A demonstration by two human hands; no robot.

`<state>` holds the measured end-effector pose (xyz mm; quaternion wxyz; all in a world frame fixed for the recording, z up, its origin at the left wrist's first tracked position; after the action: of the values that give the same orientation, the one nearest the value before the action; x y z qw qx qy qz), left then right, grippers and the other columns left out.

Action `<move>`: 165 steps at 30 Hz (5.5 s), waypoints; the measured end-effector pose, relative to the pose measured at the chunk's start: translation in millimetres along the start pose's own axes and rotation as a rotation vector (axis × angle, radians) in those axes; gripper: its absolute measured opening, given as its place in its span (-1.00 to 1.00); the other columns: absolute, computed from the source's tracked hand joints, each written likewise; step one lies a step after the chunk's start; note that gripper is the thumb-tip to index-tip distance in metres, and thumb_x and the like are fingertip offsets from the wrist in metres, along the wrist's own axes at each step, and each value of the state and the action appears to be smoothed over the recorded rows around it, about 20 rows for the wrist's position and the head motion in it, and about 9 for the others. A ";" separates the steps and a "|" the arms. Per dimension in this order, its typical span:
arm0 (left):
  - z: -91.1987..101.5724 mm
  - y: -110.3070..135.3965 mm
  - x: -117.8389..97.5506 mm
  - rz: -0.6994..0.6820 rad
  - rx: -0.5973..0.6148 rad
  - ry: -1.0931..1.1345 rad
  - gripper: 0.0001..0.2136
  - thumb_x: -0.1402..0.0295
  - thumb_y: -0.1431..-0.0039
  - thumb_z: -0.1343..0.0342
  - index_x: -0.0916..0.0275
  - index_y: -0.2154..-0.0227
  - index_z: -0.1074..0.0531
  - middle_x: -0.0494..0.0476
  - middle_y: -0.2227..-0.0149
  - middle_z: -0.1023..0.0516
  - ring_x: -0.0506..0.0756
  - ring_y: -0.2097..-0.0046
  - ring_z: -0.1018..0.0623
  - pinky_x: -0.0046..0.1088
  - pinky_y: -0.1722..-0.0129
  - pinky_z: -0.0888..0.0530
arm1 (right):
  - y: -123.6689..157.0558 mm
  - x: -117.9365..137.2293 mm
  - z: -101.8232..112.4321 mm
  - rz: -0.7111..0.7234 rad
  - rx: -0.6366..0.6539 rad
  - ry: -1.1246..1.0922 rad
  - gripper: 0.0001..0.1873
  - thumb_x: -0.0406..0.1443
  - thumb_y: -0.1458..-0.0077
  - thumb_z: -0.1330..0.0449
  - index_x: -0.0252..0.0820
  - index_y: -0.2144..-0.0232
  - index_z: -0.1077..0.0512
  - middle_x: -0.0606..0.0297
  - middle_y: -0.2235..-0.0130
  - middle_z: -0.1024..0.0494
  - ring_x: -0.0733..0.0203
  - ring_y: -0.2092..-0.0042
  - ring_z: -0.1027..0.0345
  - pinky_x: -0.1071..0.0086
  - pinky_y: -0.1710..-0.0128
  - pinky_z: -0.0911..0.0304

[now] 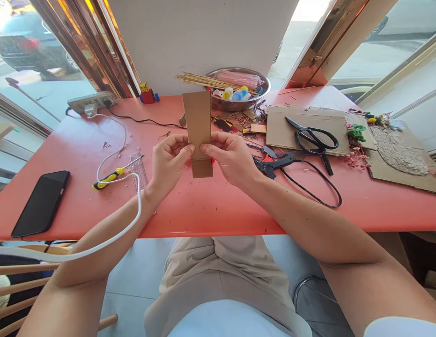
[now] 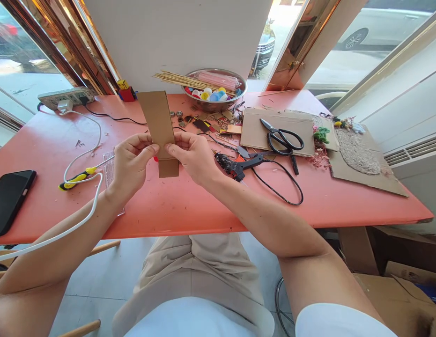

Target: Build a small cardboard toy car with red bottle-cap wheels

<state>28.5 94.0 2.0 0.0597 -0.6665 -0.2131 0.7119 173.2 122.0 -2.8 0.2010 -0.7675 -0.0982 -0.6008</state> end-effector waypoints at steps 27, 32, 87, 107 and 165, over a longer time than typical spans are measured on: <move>-1.0 0.4 5.5 -0.029 0.004 0.066 -0.84 0.28 0.04 -0.41 0.17 0.38 -0.62 0.04 0.39 -0.68 0.10 0.29 -0.66 -0.40 0.28 -0.58 | -0.4 -10.7 6.7 0.023 -0.100 -0.010 -0.80 -0.16 0.16 -0.44 -0.09 0.48 -0.55 0.37 0.37 -0.67 0.19 0.24 -0.54 0.29 0.16 -0.50; -0.8 3.2 -1.4 -0.072 -0.039 0.096 -0.91 0.32 0.09 -0.38 0.17 0.48 -0.62 -0.03 0.49 -0.65 0.03 0.41 -0.60 -0.49 0.42 -0.48 | 0.3 -11.7 2.5 0.057 -0.123 -0.054 -0.85 -0.19 0.15 -0.35 -0.10 0.50 -0.50 0.40 0.38 -0.64 0.26 0.30 -0.44 0.35 0.24 -0.40; 1.6 3.9 -11.7 -0.163 0.177 0.078 -0.54 -0.19 -0.14 -0.42 0.12 0.23 -0.66 0.09 0.35 -0.63 0.07 0.38 -0.60 -0.45 0.42 -0.59 | 10.2 9.5 -5.1 -0.265 0.231 -0.073 -0.50 -0.06 0.41 -0.73 -0.21 0.53 -0.62 0.24 0.38 -0.71 0.21 0.29 -0.57 0.39 0.27 -0.49; -8.8 8.2 -9.6 -0.007 0.111 0.121 -0.46 -0.05 0.28 -0.68 0.17 0.37 -0.60 0.00 0.41 -0.69 0.07 0.37 -0.72 -0.46 0.37 -0.67 | 11.3 32.6 3.9 0.079 0.082 0.210 -0.44 0.20 0.07 -0.56 -0.15 0.41 -0.64 0.20 0.31 -0.72 0.12 0.24 -0.57 0.30 0.24 -0.50; -36.0 27.1 25.8 0.475 0.533 0.491 -0.44 -0.16 -0.10 -0.50 0.26 0.14 -0.64 0.23 0.21 -0.78 0.26 0.09 -0.78 -0.33 0.18 -0.66 | 7.1 54.8 10.3 0.161 0.132 0.379 -0.38 0.21 0.12 -0.56 -0.19 0.52 -0.54 0.33 0.50 -0.51 0.28 0.42 -0.32 0.37 0.43 -0.24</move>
<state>66.3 87.0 -32.9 0.1131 -0.8078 0.1583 0.5565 199.2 115.0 46.4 0.3128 -0.6315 -0.0363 -0.7086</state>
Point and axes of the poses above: each hand's wrist, its own y-axis away from the middle knuckle, its own z-axis out of the back of the hand, x = y × z, the point moved 9 cm from there along -y, towards the middle knuckle
